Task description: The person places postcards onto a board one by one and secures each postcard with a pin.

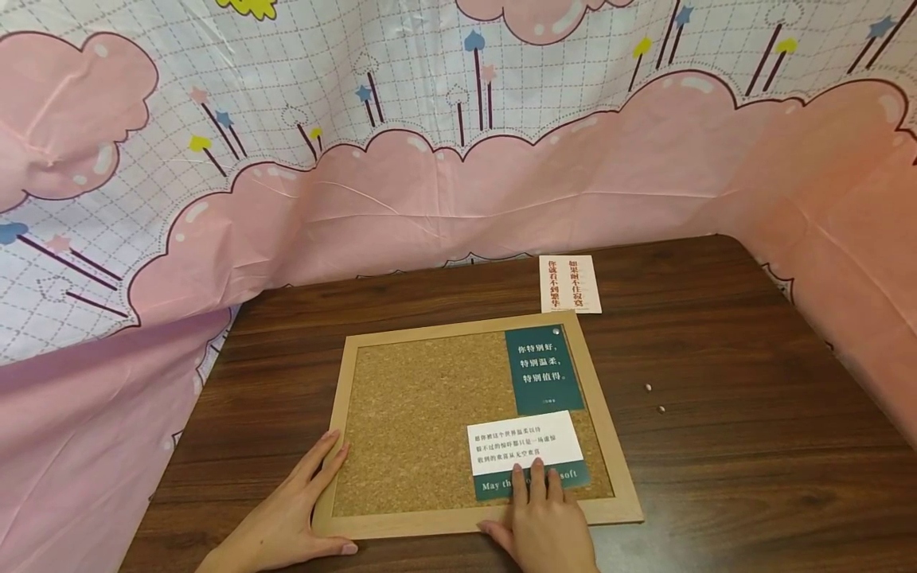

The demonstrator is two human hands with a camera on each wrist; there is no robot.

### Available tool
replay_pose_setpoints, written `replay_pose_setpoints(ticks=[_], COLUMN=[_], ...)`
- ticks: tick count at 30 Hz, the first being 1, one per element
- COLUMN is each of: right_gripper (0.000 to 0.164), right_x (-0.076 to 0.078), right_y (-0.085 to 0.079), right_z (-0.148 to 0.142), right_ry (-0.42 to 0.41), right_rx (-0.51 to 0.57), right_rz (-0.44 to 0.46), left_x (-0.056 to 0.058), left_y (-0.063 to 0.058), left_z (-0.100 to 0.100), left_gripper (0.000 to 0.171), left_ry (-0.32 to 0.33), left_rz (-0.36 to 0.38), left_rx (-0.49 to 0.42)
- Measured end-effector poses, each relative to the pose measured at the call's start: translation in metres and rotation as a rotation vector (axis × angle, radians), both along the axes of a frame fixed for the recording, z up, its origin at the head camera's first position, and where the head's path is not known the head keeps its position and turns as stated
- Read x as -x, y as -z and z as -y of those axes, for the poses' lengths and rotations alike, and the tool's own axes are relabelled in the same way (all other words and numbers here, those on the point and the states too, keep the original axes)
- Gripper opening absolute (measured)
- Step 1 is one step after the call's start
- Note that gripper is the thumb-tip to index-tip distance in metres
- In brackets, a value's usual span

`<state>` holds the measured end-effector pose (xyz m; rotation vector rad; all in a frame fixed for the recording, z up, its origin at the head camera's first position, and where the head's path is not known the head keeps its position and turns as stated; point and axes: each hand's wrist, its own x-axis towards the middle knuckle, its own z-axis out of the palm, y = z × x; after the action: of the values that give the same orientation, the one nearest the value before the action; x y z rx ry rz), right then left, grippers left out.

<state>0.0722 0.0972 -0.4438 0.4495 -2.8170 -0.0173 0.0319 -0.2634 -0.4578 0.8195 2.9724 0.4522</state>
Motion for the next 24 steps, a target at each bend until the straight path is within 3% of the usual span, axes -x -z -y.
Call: replay_pose_setpoints(ticks=[10, 18, 24], right_gripper=[0.084, 0.081, 0.077], right_x=[-0.0020, 0.0005, 0.0028], right_y=[-0.0018, -0.0028, -0.0050], right_z=[0.0025, 0.0011, -0.0004], right_ry=[0.013, 0.015, 0.013], right_rx=[-0.020, -0.016, -0.018], right_rz=[0.038, 0.034, 0.049], left_x=[-0.0005, -0.0002, 0.0004], left_y=[-0.0005, -0.0030, -0.0023], left_z=[-0.0019, -0.0044, -0.0054], left_gripper=[0.119, 0.119, 0.120], left_ry=[-0.005, -0.023, -0.015], left_rz=[-0.028, 0.021, 0.001], left_rx=[0.005, 0.002, 0.006])
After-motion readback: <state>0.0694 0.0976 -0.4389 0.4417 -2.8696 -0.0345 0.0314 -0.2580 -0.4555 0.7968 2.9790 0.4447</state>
